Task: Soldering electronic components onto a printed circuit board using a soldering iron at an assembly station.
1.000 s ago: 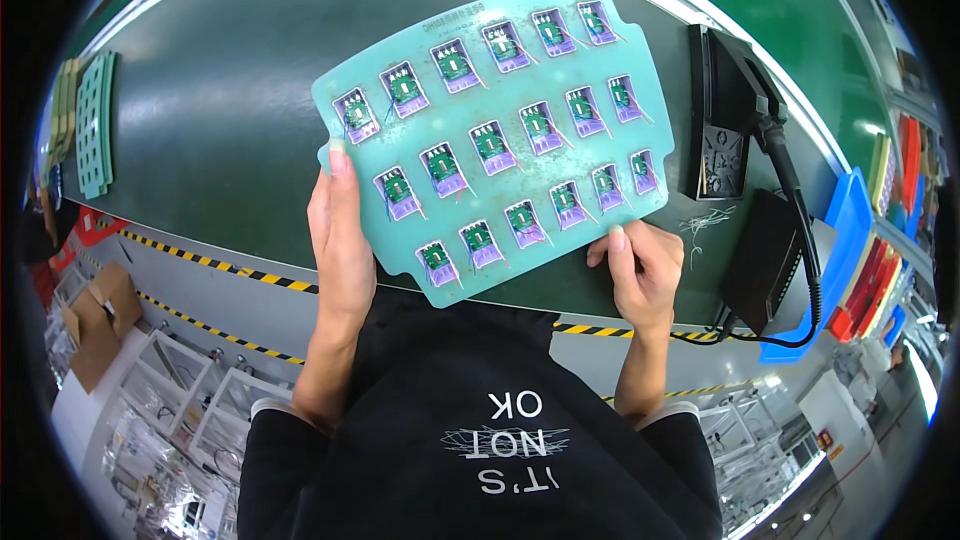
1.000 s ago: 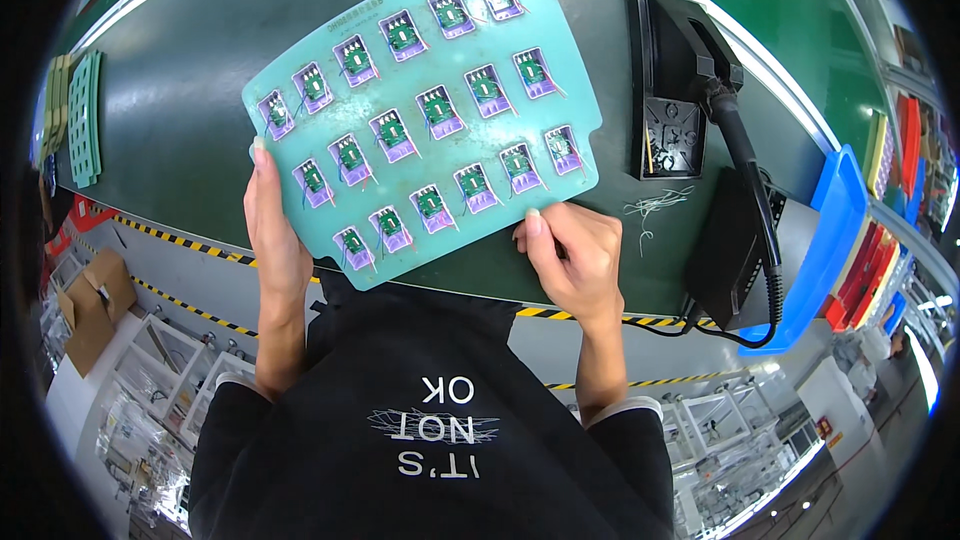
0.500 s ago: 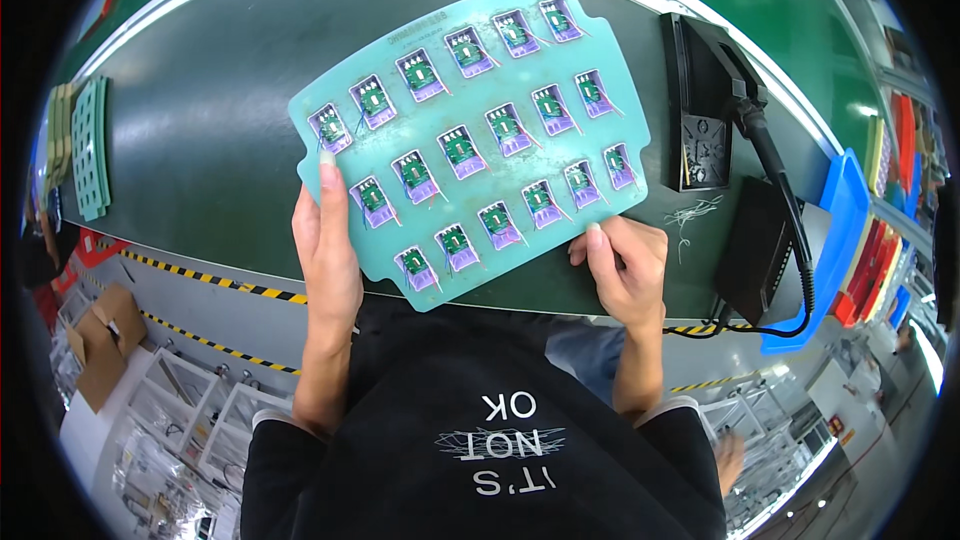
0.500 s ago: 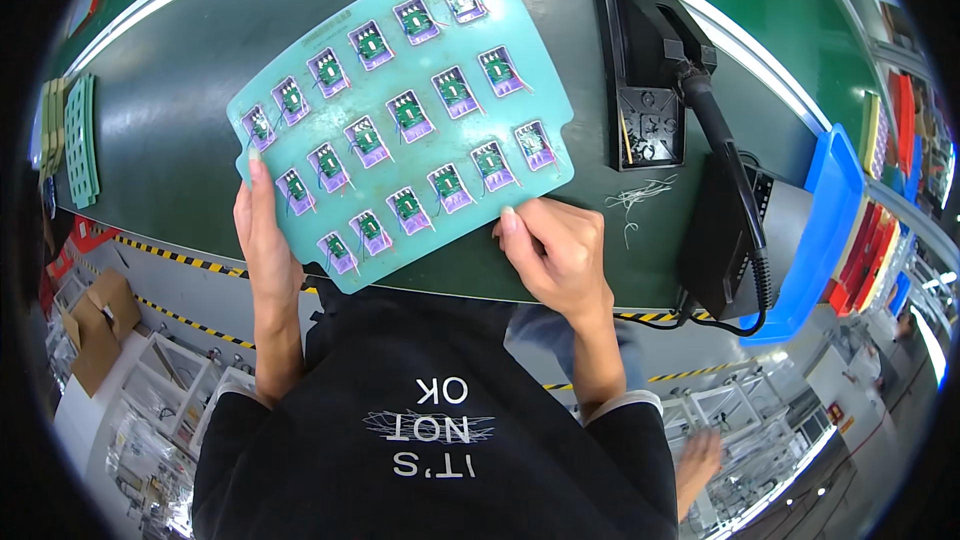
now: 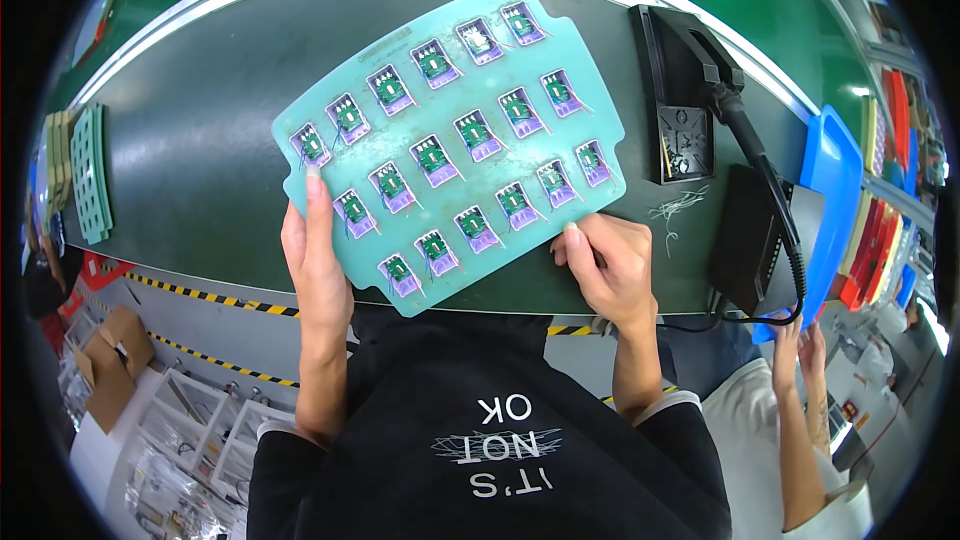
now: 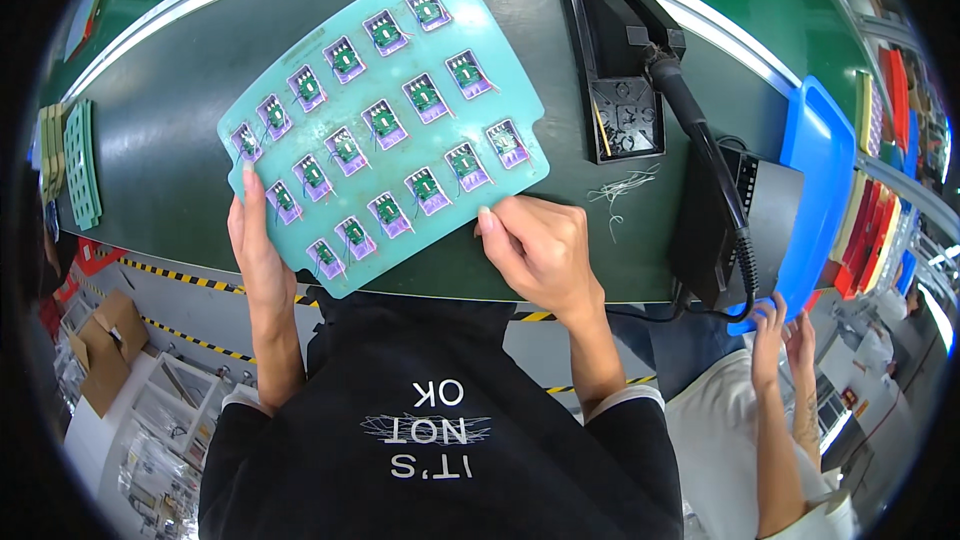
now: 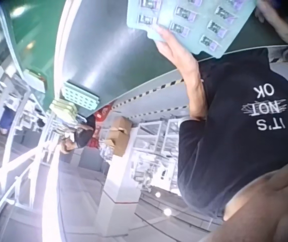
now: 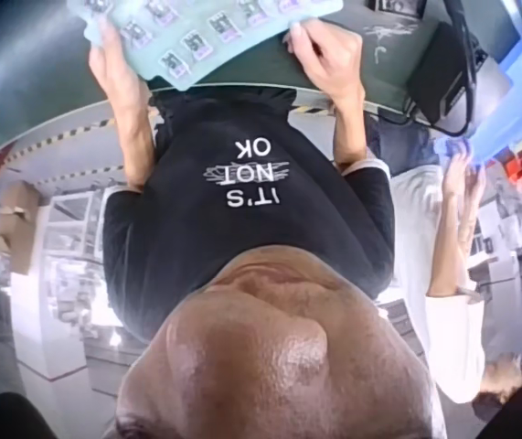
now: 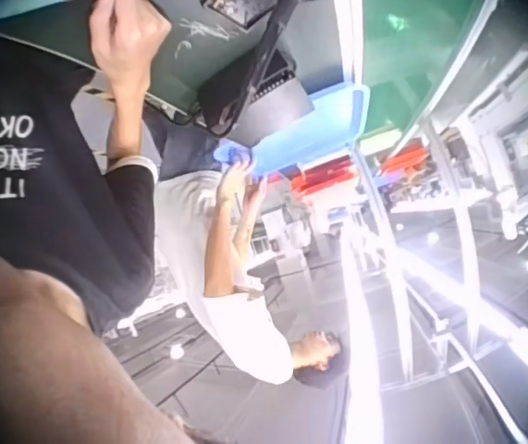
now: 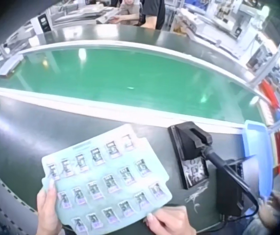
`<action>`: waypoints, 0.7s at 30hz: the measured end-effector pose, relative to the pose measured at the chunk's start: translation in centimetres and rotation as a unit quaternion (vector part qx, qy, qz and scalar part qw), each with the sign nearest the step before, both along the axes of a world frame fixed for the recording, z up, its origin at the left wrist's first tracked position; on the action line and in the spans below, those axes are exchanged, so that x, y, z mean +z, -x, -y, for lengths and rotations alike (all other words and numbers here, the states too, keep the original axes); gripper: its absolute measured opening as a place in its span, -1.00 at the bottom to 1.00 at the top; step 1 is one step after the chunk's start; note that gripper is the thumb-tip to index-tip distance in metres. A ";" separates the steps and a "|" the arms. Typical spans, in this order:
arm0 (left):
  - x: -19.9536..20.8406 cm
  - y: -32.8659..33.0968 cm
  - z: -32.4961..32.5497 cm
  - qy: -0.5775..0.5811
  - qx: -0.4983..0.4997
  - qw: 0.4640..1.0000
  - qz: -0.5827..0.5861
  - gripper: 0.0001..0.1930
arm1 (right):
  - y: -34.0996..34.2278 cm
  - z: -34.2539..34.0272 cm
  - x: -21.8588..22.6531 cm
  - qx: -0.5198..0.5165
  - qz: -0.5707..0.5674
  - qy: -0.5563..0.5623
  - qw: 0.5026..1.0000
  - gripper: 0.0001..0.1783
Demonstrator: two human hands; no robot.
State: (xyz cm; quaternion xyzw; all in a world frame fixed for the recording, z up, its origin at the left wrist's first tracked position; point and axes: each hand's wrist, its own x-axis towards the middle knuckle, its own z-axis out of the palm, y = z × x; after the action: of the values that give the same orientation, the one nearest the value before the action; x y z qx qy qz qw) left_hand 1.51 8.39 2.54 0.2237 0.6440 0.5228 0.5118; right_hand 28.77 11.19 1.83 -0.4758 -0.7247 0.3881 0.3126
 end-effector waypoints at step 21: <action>0.2 0.6 -4.3 -0.082 -0.002 0.996 0.035 -0.54 | -0.2 0.5 0.4 0.019 0.026 -0.082 0.996 -0.69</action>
State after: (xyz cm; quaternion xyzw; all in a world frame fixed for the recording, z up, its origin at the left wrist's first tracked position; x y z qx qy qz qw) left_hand 0.87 12.69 2.79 0.2479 0.5804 0.5803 0.5147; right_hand 28.99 10.66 2.20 -0.4445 -0.7713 0.3204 0.3238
